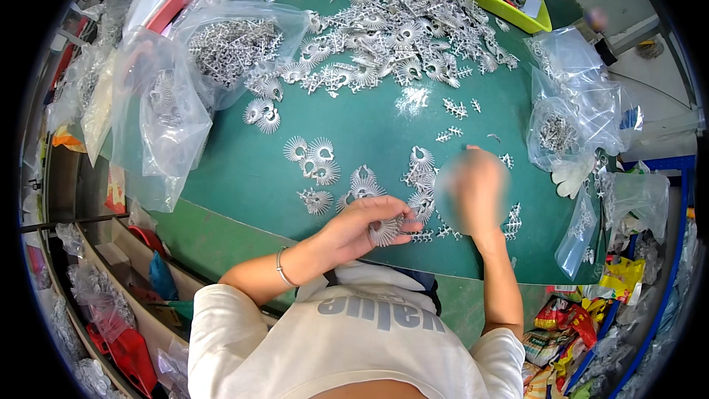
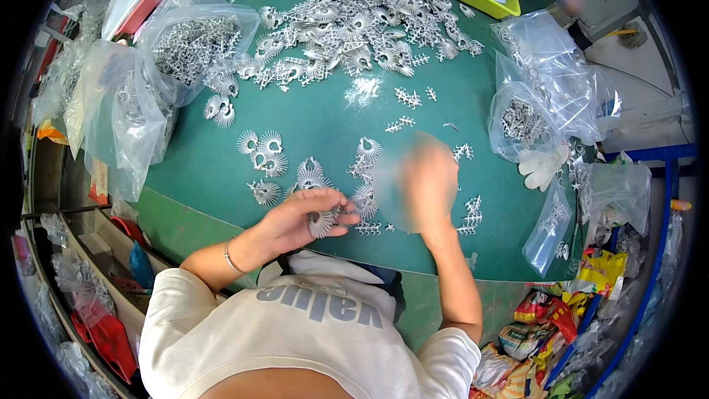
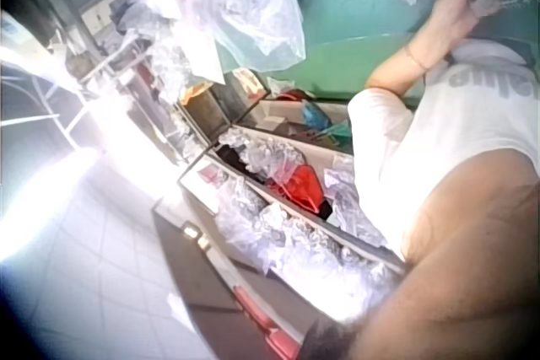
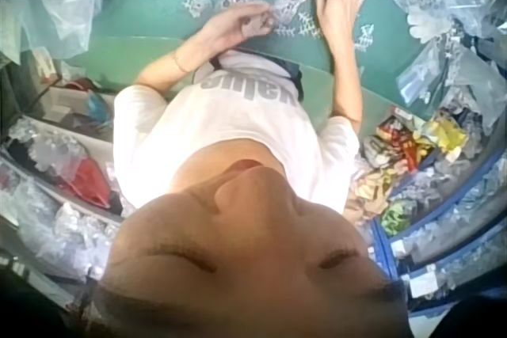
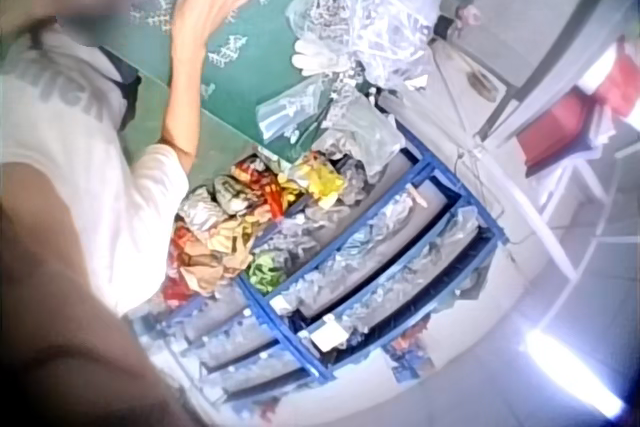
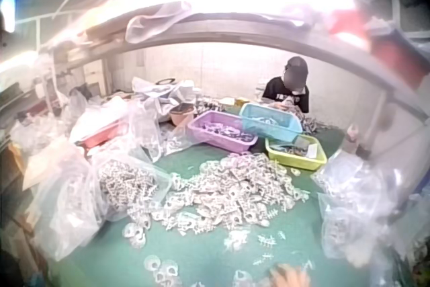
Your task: The person sorts through a large pile of intricate silver metal components on a workbench, picking up individual pieces to examine them before placing them into plastic bags or sorting bins.
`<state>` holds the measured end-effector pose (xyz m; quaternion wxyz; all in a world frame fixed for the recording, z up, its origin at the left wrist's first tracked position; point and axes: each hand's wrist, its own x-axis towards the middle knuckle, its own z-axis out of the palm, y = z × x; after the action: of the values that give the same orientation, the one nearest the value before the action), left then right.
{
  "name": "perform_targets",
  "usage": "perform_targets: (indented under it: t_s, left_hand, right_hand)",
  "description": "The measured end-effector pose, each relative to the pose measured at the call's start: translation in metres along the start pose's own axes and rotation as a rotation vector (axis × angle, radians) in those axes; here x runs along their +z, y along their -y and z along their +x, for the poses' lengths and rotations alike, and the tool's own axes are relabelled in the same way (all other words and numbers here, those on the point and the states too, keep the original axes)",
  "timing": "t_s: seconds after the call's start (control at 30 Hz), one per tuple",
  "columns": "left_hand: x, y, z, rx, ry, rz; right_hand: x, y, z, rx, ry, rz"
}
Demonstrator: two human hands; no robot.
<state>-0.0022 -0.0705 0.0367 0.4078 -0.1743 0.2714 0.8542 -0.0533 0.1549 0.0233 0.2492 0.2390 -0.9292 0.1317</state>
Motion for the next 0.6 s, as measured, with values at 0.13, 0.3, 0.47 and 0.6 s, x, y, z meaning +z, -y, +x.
perform_targets:
  t_s: [0.13, 0.3, 0.47, 0.6]
  left_hand:
    - [0.002, -0.026, -0.003, 0.113, -0.036, 0.068]
    - [-0.001, -0.068, 0.027, 0.315, -0.072, 0.848]
    - [0.002, -0.080, 0.079, 0.701, -0.133, 1.660]
    - [0.016, -0.068, 0.091, 0.618, -0.152, 1.948]
  right_hand:
    - [-0.010, -0.010, -0.021, 0.415, 0.266, 0.464]
    - [-0.016, -0.009, -0.031, 0.601, 0.380, 0.945]
    - [-0.017, 0.008, -0.017, 0.360, 0.753, 0.637]
    - [-0.017, 0.007, -0.016, 0.235, 0.659, 0.356]
